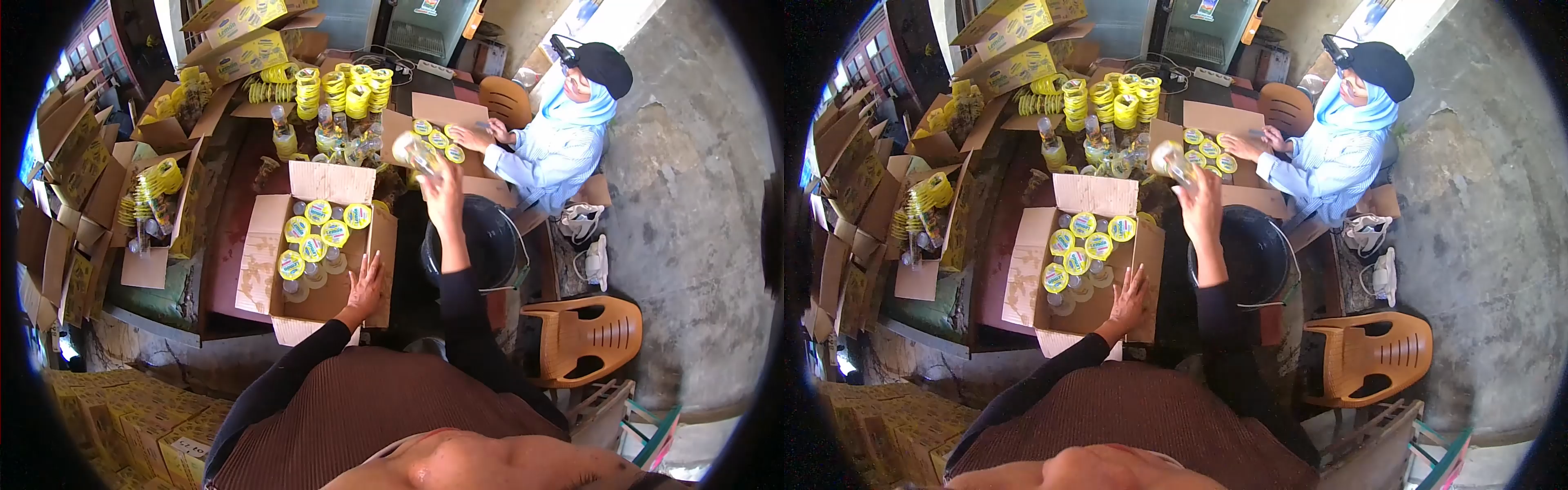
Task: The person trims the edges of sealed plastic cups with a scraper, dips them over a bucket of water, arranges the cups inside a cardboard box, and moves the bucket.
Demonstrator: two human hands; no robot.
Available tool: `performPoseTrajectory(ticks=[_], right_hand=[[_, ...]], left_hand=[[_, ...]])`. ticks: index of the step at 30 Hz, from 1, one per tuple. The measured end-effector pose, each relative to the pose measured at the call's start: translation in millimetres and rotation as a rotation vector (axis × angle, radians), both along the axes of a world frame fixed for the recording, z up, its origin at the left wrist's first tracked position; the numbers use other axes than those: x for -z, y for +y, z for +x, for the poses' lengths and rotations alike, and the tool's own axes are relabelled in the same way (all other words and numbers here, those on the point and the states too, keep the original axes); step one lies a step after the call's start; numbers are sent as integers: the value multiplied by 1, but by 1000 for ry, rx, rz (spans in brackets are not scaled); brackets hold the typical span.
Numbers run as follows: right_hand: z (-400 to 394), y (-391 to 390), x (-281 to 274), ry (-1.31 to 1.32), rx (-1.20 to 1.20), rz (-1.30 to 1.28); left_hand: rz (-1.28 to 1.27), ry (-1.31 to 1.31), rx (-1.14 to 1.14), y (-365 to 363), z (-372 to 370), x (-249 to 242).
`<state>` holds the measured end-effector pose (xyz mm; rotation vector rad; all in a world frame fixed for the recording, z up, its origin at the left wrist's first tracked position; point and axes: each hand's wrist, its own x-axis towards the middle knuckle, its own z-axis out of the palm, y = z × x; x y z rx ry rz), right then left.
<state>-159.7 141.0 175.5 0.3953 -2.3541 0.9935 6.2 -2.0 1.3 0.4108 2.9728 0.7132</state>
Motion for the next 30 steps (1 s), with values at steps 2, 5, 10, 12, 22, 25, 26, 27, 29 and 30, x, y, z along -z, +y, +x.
performPoseTrajectory(ticks=[2,5,10,12,22,25,26,27,29,30], right_hand=[[-10,-14,6,19,-35,94],[-2,-25,13,-4,-112,89],[58,-7,63,-60,-159,32],[90,5,90,-200,-140,2],[246,47,134,-771,140,-210],[274,55,143,-756,215,-210],[281,57,145,-736,247,-202],[287,59,146,-715,275,-192],[297,60,144,-710,327,-255],[302,62,145,-702,357,-252]], left_hand=[[-2,-7,7,0,0,-1],[-1,10,20,-4,-7,3],[10,-23,58,-3,-2,3],[-2,-2,66,-2,-4,7],[50,-92,171,-16,-10,-5],[127,-86,221,-26,-10,3],[173,-66,230,-31,-12,7],[220,-46,236,-34,-13,9],[199,-15,253,-47,-10,11],[240,25,254,-56,-10,16]])
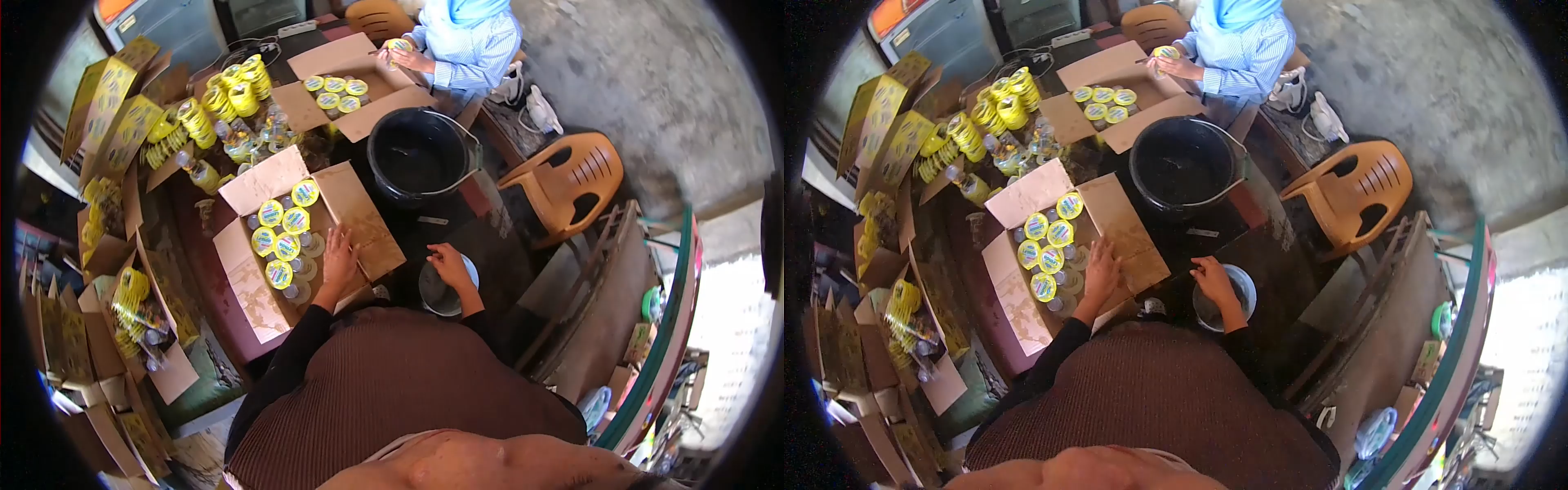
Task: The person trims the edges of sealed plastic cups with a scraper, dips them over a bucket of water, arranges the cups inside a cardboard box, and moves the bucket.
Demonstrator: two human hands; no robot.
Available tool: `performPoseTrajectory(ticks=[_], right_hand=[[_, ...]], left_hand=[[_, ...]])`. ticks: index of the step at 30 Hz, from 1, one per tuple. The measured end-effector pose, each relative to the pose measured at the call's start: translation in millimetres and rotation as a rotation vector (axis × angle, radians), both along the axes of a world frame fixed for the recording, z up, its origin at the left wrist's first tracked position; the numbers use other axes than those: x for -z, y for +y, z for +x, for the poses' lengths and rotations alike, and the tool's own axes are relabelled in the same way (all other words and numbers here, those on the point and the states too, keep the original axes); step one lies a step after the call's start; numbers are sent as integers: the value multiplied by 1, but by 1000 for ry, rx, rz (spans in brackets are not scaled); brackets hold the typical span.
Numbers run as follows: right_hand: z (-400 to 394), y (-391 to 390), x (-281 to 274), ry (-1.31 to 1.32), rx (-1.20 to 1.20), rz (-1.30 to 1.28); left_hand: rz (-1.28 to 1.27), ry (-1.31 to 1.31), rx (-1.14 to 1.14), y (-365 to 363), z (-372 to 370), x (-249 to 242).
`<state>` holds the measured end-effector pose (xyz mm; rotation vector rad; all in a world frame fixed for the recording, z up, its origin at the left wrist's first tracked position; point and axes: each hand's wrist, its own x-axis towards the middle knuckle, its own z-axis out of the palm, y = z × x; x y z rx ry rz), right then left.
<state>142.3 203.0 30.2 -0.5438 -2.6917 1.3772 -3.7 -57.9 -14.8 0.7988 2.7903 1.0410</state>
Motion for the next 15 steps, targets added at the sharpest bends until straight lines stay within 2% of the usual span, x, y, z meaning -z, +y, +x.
performPoseTrajectory(ticks=[2,4,8,9,11,15], right_hand=[[5,6,6,5,33,9],[8,14,19,-26,109,89],[-4,34,48,-57,187,72],[-8,42,60,-58,182,70],[-21,60,86,-120,118,238],[-47,84,119,-81,76,322]], left_hand=[[87,89,-45,-13,8,-8],[63,124,-44,-29,7,-4],[28,151,-93,-64,7,-10],[25,151,-98,-72,7,-12],[-42,160,-155,-88,8,-13],[-95,164,-301,-109,20,-20]])
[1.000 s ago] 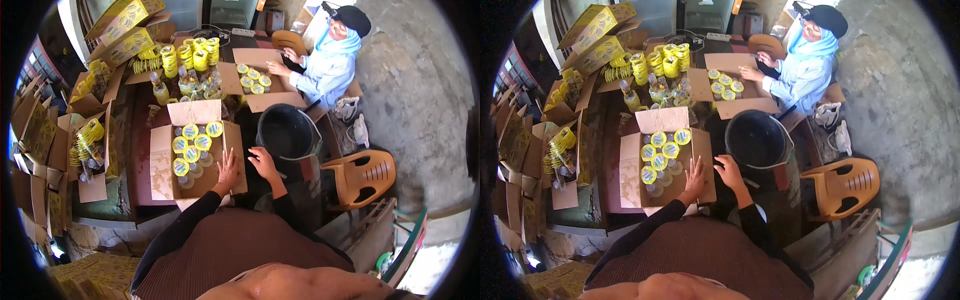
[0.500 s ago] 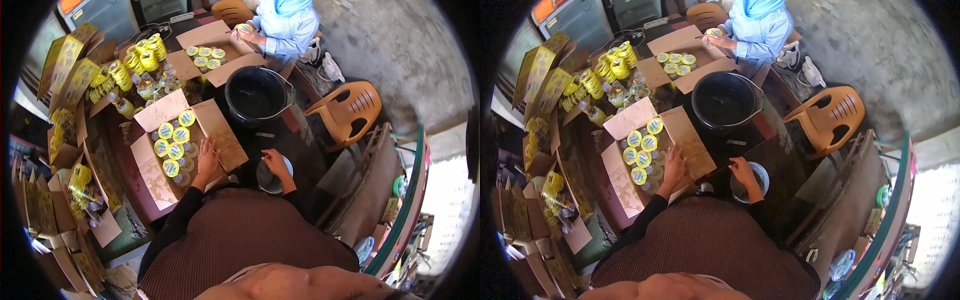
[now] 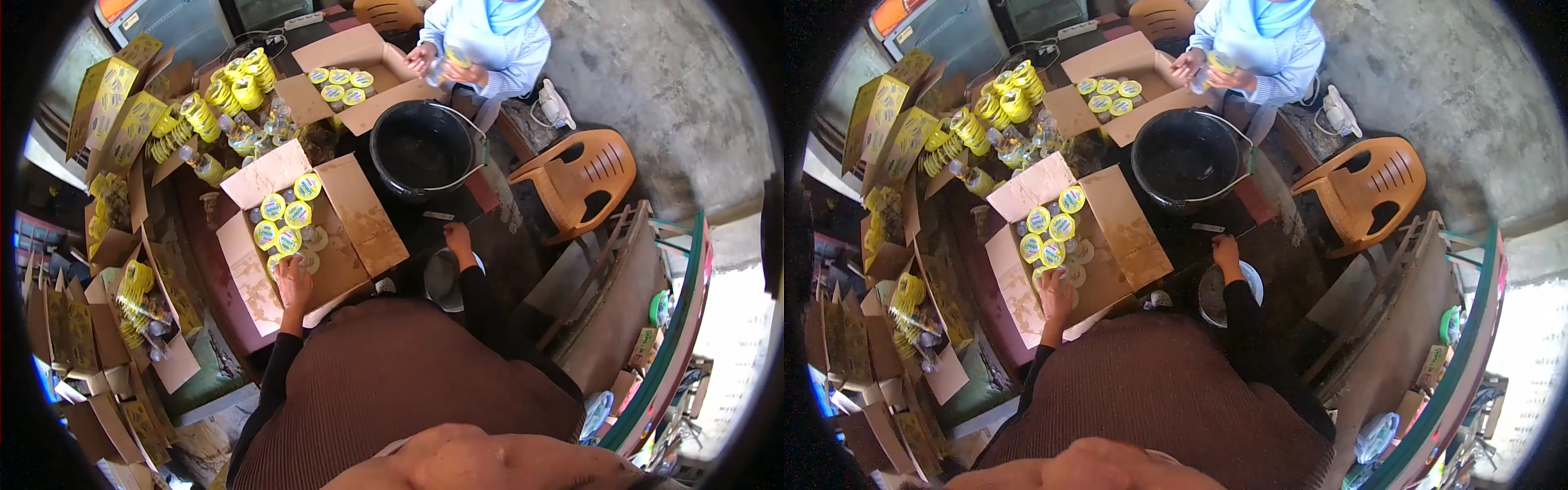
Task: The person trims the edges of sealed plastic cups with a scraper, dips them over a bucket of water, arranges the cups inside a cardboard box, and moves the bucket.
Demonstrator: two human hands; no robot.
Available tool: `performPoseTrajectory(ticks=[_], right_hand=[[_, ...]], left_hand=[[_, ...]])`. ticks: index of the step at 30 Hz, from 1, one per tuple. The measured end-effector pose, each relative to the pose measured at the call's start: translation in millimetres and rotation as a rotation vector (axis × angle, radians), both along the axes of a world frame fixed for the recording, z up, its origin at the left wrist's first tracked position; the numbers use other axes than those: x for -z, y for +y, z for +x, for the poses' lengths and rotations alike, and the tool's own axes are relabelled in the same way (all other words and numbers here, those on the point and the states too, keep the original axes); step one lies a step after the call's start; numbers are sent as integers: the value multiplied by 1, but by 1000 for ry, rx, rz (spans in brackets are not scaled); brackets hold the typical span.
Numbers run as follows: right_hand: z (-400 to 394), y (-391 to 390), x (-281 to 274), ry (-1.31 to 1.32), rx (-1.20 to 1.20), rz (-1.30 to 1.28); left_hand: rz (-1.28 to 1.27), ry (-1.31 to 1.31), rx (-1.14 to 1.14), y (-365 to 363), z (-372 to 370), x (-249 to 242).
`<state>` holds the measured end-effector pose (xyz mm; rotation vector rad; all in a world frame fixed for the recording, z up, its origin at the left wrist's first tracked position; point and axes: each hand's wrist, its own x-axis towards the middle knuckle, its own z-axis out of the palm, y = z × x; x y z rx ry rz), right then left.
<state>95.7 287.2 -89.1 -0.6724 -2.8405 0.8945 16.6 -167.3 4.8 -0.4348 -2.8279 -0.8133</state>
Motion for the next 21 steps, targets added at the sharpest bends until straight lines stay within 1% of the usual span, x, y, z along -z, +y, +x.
performPoseTrajectory(ticks=[2,3,5,7,9,10,12,13,15,17,19,21], right_hand=[[-13,22,42,116,0,166],[-16,26,42,112,-28,155],[-27,29,35,178,-88,281],[-35,29,25,106,-123,334],[-41,32,26,-12,-3,235],[-42,32,23,-12,-35,224],[-47,39,21,-167,-61,220],[-50,42,23,-169,-82,216],[-52,46,30,-229,-87,316],[-53,56,48,-246,-124,358],[-56,54,39,-251,-155,408],[-53,50,24,-309,-180,322]], left_hand=[[-15,1,-54,-7,9,6],[11,-20,-99,-11,14,10],[17,-14,-163,-19,21,5],[-9,-42,-220,-25,30,6],[-41,-62,-248,-28,35,0],[-52,-66,-280,-30,39,0],[-7,-79,-273,-31,40,0],[-21,-89,-284,-31,42,0],[-24,-107,-312,-29,46,1],[-39,-129,-331,-28,47,2],[-48,-129,-352,-27,48,5],[-52,-120,-374,-23,45,5]])
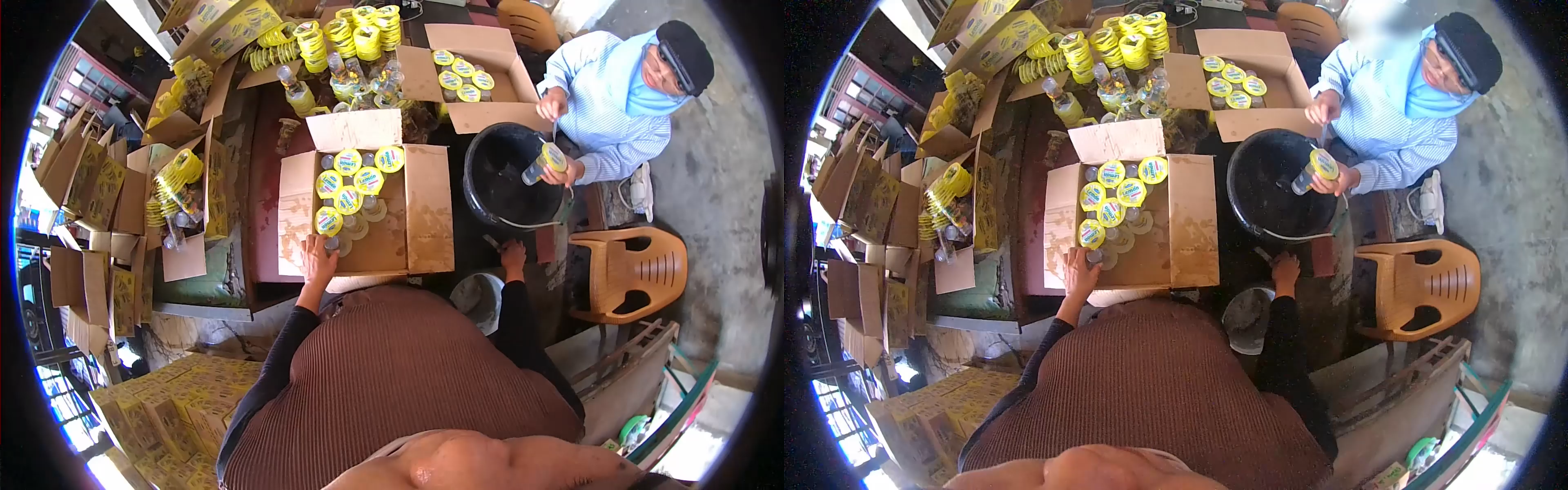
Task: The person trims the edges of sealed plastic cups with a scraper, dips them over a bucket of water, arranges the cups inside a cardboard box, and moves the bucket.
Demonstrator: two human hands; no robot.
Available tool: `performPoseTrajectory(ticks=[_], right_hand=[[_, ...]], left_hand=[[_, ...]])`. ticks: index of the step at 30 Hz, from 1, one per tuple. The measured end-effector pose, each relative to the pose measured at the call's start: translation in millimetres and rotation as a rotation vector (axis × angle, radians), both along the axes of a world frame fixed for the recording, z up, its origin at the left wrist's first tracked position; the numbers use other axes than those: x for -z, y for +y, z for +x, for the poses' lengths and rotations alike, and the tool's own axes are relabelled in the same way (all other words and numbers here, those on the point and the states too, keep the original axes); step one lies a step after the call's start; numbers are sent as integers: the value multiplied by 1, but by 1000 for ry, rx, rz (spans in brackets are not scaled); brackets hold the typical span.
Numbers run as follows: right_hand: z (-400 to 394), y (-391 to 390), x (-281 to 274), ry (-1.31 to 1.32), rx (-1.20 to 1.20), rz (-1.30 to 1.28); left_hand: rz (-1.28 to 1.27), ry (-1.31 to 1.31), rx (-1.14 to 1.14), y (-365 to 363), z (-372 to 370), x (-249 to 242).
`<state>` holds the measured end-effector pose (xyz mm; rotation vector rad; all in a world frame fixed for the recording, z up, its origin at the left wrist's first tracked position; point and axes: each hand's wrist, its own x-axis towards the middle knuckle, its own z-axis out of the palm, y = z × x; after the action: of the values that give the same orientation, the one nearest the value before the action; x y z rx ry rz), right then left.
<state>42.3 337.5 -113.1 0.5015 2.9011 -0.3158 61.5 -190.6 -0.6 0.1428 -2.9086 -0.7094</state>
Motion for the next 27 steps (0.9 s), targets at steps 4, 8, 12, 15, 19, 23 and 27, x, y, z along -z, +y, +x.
performPoseTrajectory(ticks=[4,8,12,15,19,23,27], right_hand=[[-7,2,11,-8,30,23],[-3,-10,-11,-41,119,-71],[15,-11,-6,56,110,-278],[34,-22,-8,123,166,-357],[68,-38,0,221,209,-350],[105,-54,1,301,297,-404],[140,-72,-20,336,446,-394]], left_hand=[[1,42,26,9,-10,-3],[-15,77,124,24,-35,-5],[-167,128,397,51,-70,-5],[-329,161,674,63,-89,1],[-784,264,859,77,-116,23],[-1119,-62,956,101,-131,27],[-1200,-300,1007,118,-138,32]])
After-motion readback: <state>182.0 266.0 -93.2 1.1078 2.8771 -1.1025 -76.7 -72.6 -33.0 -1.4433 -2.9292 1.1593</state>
